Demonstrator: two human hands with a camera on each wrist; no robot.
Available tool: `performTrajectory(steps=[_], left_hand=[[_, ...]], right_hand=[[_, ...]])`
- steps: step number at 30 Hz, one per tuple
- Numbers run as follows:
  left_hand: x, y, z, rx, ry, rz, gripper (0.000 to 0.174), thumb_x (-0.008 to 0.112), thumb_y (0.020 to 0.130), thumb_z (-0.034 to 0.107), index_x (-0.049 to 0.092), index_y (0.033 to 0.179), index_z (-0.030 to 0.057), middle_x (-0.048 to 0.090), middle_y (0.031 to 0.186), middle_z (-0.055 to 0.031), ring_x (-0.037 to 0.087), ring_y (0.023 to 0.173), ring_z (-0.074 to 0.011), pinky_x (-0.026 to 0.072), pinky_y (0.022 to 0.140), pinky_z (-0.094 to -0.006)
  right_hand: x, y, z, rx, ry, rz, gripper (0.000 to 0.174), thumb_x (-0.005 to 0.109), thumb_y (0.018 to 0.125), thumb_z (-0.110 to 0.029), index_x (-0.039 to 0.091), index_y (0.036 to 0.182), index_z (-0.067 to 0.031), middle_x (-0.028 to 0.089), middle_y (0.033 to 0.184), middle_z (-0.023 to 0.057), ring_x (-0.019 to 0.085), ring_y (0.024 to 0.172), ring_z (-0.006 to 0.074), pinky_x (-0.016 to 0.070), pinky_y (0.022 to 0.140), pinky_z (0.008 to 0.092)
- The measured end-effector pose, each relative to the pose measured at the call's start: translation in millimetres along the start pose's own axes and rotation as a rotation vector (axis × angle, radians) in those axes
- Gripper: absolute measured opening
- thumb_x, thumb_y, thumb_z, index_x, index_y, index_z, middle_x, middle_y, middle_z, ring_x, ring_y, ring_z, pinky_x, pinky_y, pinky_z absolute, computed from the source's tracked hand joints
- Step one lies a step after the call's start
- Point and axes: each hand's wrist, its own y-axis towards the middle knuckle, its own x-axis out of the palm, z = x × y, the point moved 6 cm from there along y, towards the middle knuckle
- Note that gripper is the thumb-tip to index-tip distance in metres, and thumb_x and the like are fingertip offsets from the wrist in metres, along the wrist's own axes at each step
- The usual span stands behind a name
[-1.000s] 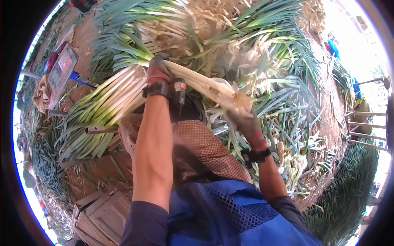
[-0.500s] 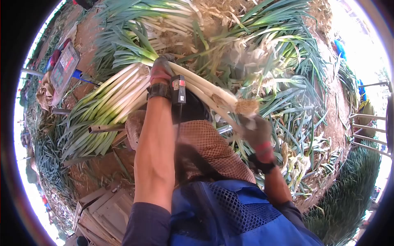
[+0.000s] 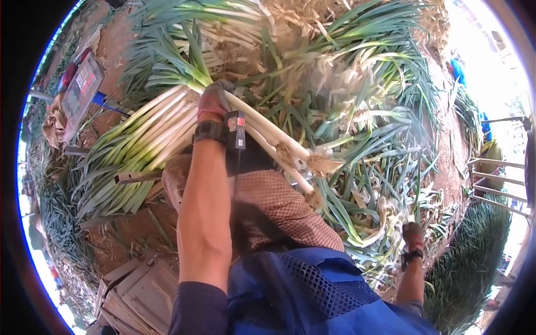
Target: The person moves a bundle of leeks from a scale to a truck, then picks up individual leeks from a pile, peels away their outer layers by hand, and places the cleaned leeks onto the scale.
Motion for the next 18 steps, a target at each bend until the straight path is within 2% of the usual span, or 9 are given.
performTrajectory(steps=[2,3,5,6,7,9,11,15,18], left_hand=[[6,13,-25,0.058,0.004,0.039,0.024,0.058,0.088,0.008,0.069,0.107,-0.0014,0.072,0.092,-0.0144,0.068,0.080,-0.0232,0.0539,0.073,-0.0369],[7,18,-23,0.036,0.025,0.013,0.021,0.058,0.088,0.008,0.069,0.105,-0.0002,0.071,0.090,-0.0131,0.067,0.079,-0.0221,0.0535,0.072,-0.0364],[8,2,0,0.084,0.122,-0.020,0.015,0.056,0.090,0.009,0.068,0.097,0.0026,0.067,0.083,-0.0092,0.063,0.075,-0.0194,0.0512,0.068,-0.0339],[9,-9,18,0.158,0.196,-0.024,0.014,0.055,0.091,0.011,0.067,0.090,0.0041,0.064,0.077,-0.0065,0.060,0.071,-0.0178,0.0494,0.065,-0.0320],[11,-8,18,0.049,0.011,-0.023,0.015,0.055,0.092,0.010,0.067,0.098,0.0028,0.066,0.082,-0.0096,0.062,0.073,-0.0199,0.0512,0.066,-0.0342],[17,-11,14,-0.127,-0.326,-0.022,0.021,0.055,0.094,0.009,0.067,0.110,0.0009,0.068,0.089,-0.0139,0.065,0.076,-0.0230,0.0538,0.067,-0.0371],[24,-16,13,-0.217,-0.589,-0.008,0.025,0.054,0.097,0.010,0.065,0.117,0.0002,0.069,0.092,-0.0147,0.066,0.076,-0.0236,0.0546,0.067,-0.0371],[12,-23,28,0.345,0.097,-0.008,0.028,0.057,0.098,0.013,0.063,0.123,0.0012,0.069,0.097,-0.0112,0.065,0.080,-0.0211,0.0549,0.069,-0.0349],[9,-16,17,0.118,-0.020,-0.030,0.036,0.062,0.092,0.005,0.062,0.128,0.0037,0.070,0.102,-0.0120,0.066,0.086,-0.0179,0.0556,0.075,-0.0333]], right_hand=[[-68,-54,-38,0.257,0.150,-0.009,0.066,0.080,0.079,-0.038,0.060,0.128,0.0019,0.072,0.101,0.0239,0.069,0.100,0.0427,0.0557,0.087,0.0450],[-79,-42,-49,0.206,0.143,-0.035,0.085,0.085,0.073,-0.049,0.053,0.135,0.0006,0.068,0.110,0.0293,0.068,0.104,0.0424,0.0550,0.088,0.0475],[-130,-28,-118,-0.137,0.430,0.204,0.073,0.080,0.082,-0.043,0.057,0.135,0.0010,0.065,0.127,0.0271,0.065,0.116,0.0373,0.0521,0.098,0.0438],[-179,-37,-179,-0.159,0.624,0.218,0.063,0.077,0.087,-0.037,0.059,0.135,0.0008,0.063,0.132,0.0251,0.063,0.121,0.0334,0.0494,0.102,0.0407],[-199,-33,-223,-0.297,0.868,0.192,0.059,0.077,0.089,-0.034,0.060,0.133,0.0015,0.063,0.131,0.0237,0.062,0.122,0.0317,0.0481,0.103,0.0395],[-252,-44,-314,-0.735,0.889,0.362,0.057,0.077,0.087,-0.034,0.063,0.132,-0.0022,0.065,0.125,0.0212,0.062,0.119,0.0336,0.0472,0.103,0.0392],[-286,-52,-382,-0.919,0.801,0.444,0.058,0.075,0.085,-0.042,0.064,0.129,-0.0043,0.068,0.117,0.0208,0.066,0.109,0.0345,0.0500,0.097,0.0396],[-291,-29,-456,-0.908,0.731,-0.045,0.055,0.074,0.086,-0.047,0.069,0.119,-0.0042,0.073,0.099,0.0180,0.070,0.093,0.0334,0.0523,0.085,0.0407],[-288,-22,-470,-0.983,0.653,-0.229,0.051,0.073,0.086,-0.048,0.071,0.112,-0.0035,0.073,0.089,0.0171,0.071,0.083,0.0293,0.0525,0.078,0.0397]])
